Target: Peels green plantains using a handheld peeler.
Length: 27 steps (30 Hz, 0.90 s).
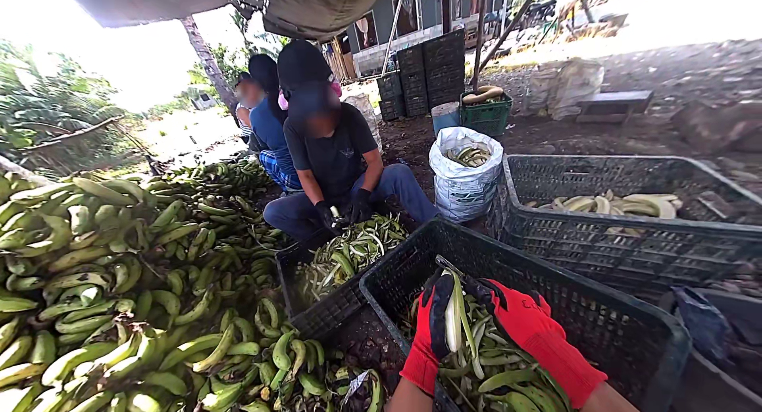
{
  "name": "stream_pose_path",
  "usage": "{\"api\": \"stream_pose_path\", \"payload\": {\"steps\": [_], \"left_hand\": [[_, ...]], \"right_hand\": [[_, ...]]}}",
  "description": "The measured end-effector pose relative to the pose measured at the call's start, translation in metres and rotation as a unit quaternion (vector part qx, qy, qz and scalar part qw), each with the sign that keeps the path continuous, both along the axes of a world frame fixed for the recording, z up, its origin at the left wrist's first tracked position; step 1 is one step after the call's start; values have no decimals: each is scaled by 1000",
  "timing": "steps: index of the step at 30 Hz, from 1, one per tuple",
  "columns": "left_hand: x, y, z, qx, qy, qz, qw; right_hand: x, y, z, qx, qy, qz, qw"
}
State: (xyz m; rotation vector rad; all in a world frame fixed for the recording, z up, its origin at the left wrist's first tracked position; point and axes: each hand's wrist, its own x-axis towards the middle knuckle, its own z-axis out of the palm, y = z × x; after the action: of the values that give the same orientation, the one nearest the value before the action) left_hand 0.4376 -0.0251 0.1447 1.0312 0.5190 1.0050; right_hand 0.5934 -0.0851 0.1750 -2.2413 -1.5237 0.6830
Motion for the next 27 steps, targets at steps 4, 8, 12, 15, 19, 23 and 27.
{"api": "stream_pose_path", "payload": {"steps": [4,8,12,15,19,23,27], "left_hand": [[10,2,-4,6,20,26,999],[15,5,-10,-8,23,28,999],[18,4,-11,-6,16,29,999],[19,-2,-10,-1,31,43,999],[17,-5,-12,-5,43,43,998],[10,-6,-14,1,28,25,999],[-8,-10,-3,-54,-84,-10,995]], "right_hand": [[4,3,2,-15,6,-5,1000],[7,3,1,-30,11,-13,999],[11,3,-4,-40,-1,-17,999],[12,-1,-4,-48,-3,-25,999],[9,-5,-6,-43,-5,-31,999],[5,-7,-7,-40,-11,-26,999],[-5,-10,2,-55,-18,-30,998]]}}
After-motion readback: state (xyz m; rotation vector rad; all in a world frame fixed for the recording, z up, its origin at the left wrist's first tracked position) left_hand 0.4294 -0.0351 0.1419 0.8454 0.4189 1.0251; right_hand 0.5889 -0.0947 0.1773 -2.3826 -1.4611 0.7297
